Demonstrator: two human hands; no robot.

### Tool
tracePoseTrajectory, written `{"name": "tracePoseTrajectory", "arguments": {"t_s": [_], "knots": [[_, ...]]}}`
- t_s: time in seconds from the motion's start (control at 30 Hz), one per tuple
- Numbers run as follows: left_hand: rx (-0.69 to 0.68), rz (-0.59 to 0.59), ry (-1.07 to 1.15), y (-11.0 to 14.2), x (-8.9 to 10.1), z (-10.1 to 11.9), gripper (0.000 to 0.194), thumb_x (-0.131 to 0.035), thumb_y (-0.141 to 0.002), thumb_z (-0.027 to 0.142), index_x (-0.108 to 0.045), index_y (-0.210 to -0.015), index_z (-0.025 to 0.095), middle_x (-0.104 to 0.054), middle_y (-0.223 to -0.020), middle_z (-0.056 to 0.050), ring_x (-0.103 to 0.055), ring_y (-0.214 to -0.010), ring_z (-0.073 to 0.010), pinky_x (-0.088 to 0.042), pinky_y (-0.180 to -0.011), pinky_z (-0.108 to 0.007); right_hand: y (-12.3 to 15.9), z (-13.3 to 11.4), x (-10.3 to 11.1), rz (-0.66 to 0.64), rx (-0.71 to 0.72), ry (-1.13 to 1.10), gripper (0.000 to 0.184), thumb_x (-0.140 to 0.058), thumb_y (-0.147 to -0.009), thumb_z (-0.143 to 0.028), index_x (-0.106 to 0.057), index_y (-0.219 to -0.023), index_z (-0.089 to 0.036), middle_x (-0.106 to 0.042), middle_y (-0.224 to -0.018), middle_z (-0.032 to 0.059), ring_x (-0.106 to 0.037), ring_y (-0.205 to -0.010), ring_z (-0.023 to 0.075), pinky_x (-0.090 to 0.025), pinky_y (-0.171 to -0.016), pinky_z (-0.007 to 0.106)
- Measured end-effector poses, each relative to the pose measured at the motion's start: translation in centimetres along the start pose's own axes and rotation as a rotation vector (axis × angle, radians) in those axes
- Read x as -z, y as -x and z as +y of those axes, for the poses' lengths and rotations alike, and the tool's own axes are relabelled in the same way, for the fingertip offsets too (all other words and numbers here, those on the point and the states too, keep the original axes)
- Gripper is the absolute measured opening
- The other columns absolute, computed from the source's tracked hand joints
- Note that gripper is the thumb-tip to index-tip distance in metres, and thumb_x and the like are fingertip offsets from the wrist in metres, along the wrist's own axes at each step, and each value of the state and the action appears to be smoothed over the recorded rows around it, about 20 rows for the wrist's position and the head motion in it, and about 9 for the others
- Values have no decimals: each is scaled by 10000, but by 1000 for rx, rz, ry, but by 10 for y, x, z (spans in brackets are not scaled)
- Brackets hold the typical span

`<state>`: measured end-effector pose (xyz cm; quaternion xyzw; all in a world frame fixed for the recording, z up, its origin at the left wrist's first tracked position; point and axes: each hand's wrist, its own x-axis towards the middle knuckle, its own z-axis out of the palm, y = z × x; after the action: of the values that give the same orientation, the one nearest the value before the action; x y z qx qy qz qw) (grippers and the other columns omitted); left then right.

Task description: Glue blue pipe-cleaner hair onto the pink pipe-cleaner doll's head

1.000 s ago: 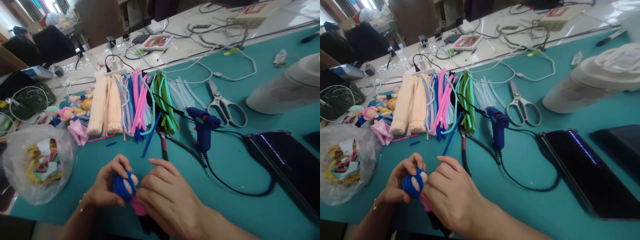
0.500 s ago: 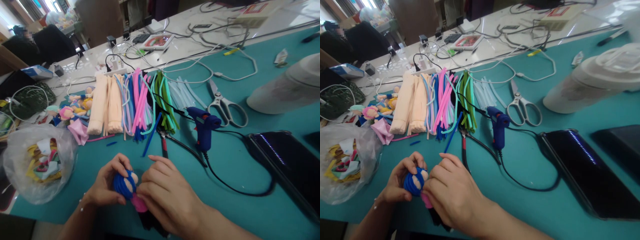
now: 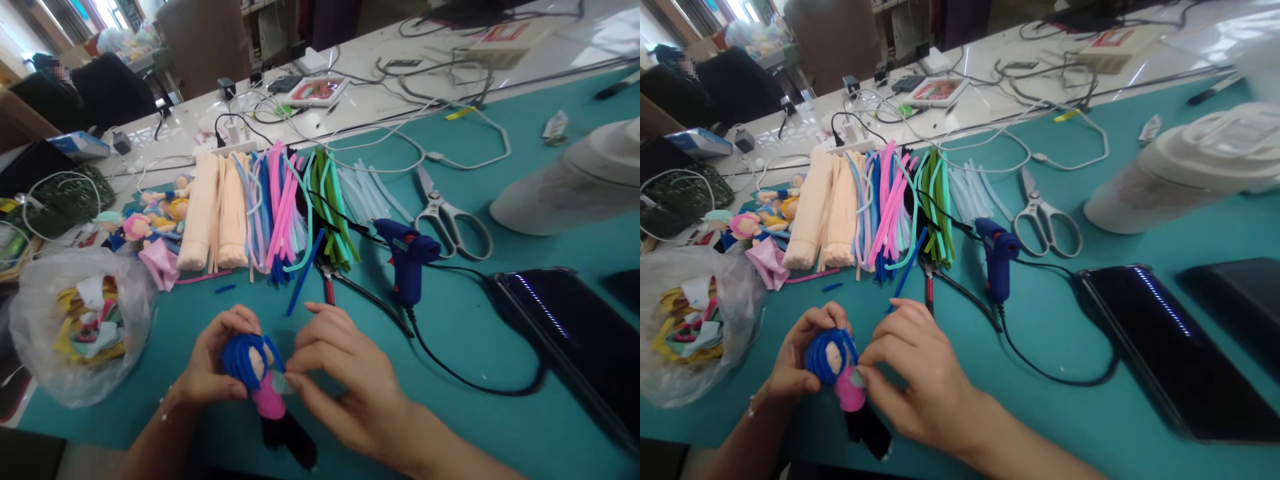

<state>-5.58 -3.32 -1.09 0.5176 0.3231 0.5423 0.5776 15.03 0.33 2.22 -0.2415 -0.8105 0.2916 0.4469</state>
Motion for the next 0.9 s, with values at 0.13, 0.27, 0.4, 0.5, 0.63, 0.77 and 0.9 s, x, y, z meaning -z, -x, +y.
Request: {"name": "tracePoseTrajectory", "arguments": {"t_s": [0.13, 0.27, 0.4, 0.5, 0.63, 0.77, 0.9], "knots": [[22, -57, 166, 1, 1, 4, 496, -847, -608, 424, -642, -1038, 283, -555, -962, -26, -536, -799, -148, -454, -632, -219, -4, 9, 0, 67, -46, -8, 129, -568, -857, -98, -586, -777, -197, -600, -674, -15, -570, -675, 141, -479, -815, 364], [126, -239, 316, 3, -1, 8, 539, -916, -503, 359, -681, -979, 267, -606, -954, -31, -566, -779, -138, -447, -620, -204, -1, 22, -7, -8, -71, 83, 125, -561, -876, -111, -598, -777, -177, -621, -697, 13, -550, -685, 154, -436, -662, 297], [161, -348, 327, 3, -3, 8, 572, -937, -450, 336, -703, -964, 245, -633, -955, -44, -579, -777, -145, -459, -651, -226, 3, 30, -19, -180, -59, 342, 135, -575, -876, -123, -623, -756, -163, -625, -708, 27, -534, -695, 165, -398, -652, 286], [150, -362, 315, 2, -3, 8, 586, -939, -442, 330, -703, -970, 232, -640, -967, -48, -585, -797, -152, -458, -678, -237, 2, 31, -25, -268, -75, 482, 143, -601, -862, -119, -653, -735, -161, -617, -687, 36, -515, -682, 182, -357, -633, 303], [127, -380, 312, 3, -3, 9, 574, -943, -442, 284, -707, -960, 218, -652, -985, -57, -586, -822, -159, -460, -720, -249, -8, 27, -27, -370, -104, 607, 142, -600, -846, -88, -693, -763, -156, -613, -673, 52, -495, -655, 201, -299, -608, 331], [110, -418, 332, 4, -2, 9, 586, -949, -427, 252, -712, -961, 206, -662, -996, -64, -592, -835, -162, -462, -750, -254, -33, 20, -31, -502, -128, 664, 114, -611, -848, -92, -700, -841, -164, -643, -751, 61, -541, -738, 206, -321, -643, 332], [132, -422, 329, 3, -1, 9, 573, -946, -437, 238, -715, -961, 213, -662, -1003, -64, -598, -833, -165, -471, -751, -258, -67, 23, -52, -624, -167, 675, 111, -587, -875, -87, -684, -856, -136, -669, -866, 85, -595, -872, 210, -419, -730, 327]]}}
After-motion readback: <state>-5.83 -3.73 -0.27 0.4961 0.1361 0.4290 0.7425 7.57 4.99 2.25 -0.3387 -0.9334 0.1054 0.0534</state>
